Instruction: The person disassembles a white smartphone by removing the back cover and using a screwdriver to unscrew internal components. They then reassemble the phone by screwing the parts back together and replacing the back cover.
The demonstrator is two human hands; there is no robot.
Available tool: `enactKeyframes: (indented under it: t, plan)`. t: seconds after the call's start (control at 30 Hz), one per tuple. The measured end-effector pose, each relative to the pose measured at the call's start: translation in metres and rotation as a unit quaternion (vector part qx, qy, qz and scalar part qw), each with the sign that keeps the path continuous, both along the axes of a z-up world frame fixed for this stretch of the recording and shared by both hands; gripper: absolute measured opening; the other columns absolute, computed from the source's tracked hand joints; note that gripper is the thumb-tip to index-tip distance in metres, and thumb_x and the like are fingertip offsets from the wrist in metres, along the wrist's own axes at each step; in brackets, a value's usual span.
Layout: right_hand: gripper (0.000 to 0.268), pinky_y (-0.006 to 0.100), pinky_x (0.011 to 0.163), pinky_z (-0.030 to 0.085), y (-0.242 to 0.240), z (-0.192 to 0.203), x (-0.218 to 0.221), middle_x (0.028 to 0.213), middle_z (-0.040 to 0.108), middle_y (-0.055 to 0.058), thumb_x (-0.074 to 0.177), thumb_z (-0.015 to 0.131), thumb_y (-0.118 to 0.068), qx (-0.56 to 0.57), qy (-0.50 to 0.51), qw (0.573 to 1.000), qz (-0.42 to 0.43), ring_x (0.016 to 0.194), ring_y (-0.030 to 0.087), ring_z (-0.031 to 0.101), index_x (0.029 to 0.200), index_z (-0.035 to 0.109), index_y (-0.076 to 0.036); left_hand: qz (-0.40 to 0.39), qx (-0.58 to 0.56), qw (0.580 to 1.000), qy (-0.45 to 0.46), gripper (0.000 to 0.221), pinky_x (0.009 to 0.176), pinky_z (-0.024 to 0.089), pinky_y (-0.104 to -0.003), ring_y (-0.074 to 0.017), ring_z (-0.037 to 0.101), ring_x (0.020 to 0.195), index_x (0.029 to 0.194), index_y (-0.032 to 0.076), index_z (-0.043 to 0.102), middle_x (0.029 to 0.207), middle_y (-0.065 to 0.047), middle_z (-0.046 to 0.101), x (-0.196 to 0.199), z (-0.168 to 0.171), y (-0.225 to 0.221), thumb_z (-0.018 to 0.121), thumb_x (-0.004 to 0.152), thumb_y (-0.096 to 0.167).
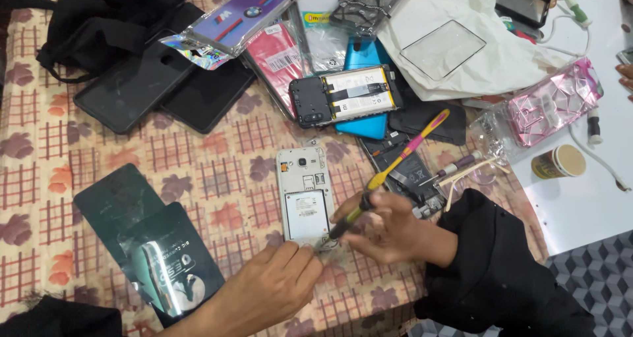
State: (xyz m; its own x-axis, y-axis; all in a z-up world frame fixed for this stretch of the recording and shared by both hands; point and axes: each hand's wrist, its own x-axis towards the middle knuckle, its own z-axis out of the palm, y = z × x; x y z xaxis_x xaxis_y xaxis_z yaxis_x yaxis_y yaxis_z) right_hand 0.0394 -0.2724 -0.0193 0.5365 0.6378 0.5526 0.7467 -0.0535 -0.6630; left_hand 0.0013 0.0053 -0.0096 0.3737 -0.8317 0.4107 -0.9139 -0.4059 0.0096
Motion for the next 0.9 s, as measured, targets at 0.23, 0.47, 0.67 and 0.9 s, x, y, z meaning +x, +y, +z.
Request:
enactKeyframes:
  t: [0.23,0.47,0.67,0.9]
  plan:
    - [0.099,0.035,0.076,0.065,0.001,-0.006,0.003,0.117,0.067,0.026,0.093,0.073,0.009,0.017,-0.023,0.999,0.036,0.094,0.027,0.076,0.156,0.005,-0.024,0.004,0.01,1.0,0.019,0.019,0.072,0.055,-0.034,-0.0213,0.061,0.082,0.089,0.005,0.06,0.098,-0.011,0.065,-0.002,-0.004,0.002,0.068,0.083,0.022]
    - [0.102,0.038,0.074,0.065,0.008,0.012,0.001,0.108,0.072,0.02,0.09,0.078,0.005,0.017,-0.093,0.995,0.019,0.09,0.032,0.08,0.159,0.01,-0.026,0.042,-0.027,0.999,0.016,0.039,0.076,0.058,-0.037,-0.0315,0.069,0.101,0.1,-0.005,0.064,0.113,-0.023,0.069,0.003,-0.013,-0.001,0.069,0.077,0.026]
    - [0.1,0.038,0.072,0.064,0.006,0.016,-0.001,0.109,0.072,0.021,0.093,0.079,0.005,0.008,-0.111,0.993,0.04,0.089,0.032,0.079,0.159,0.01,-0.024,-0.001,-0.039,0.999,-0.004,0.027,0.078,0.059,-0.038,-0.0295,0.069,0.098,0.095,-0.003,0.062,0.11,-0.024,0.07,0.005,-0.021,0.0,0.068,0.084,0.021]
    - [0.098,0.038,0.074,0.063,0.0,0.014,-0.001,0.108,0.071,0.022,0.088,0.08,0.005,0.007,-0.06,0.998,0.036,0.09,0.03,0.078,0.155,0.014,-0.02,-0.052,-0.192,0.975,0.102,0.019,0.073,0.058,-0.033,-0.0241,0.071,0.092,0.095,-0.003,0.065,0.106,-0.015,0.071,0.001,-0.012,0.008,0.076,0.085,0.01]
